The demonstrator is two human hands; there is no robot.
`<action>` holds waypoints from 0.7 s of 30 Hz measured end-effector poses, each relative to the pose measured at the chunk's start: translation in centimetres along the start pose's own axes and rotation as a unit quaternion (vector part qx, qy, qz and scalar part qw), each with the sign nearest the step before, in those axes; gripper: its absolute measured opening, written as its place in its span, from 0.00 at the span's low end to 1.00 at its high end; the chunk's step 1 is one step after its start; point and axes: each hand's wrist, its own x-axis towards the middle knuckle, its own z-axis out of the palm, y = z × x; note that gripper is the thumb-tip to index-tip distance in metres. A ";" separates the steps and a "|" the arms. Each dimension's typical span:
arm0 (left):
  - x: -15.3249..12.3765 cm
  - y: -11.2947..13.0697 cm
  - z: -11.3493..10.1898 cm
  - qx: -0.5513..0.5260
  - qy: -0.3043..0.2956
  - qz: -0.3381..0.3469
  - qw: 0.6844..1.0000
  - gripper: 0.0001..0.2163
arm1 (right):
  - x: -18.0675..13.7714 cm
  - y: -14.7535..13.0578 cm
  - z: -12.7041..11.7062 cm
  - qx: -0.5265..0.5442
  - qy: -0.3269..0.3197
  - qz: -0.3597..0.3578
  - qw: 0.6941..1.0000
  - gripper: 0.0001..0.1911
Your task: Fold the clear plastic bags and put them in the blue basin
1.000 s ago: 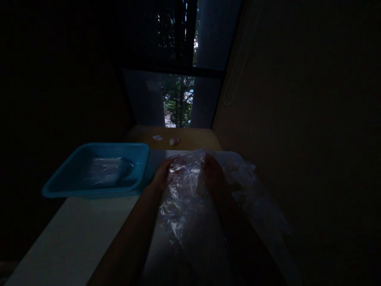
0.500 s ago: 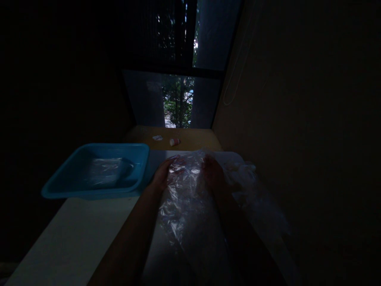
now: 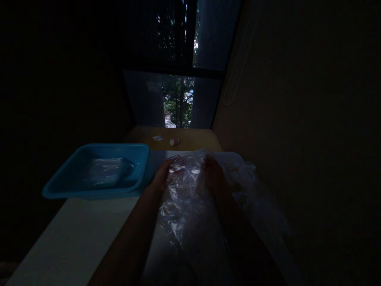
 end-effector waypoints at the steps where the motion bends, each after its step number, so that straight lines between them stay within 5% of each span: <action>1: 0.0 0.0 0.0 -0.002 0.001 0.001 1.000 0.10 | 0.0 0.0 0.0 0.004 -0.003 0.001 1.000 0.06; 21: 0.4 -0.2 -0.6 0.010 -0.012 0.018 1.000 0.12 | -0.3 0.1 -0.1 -0.023 0.003 -0.015 1.000 0.02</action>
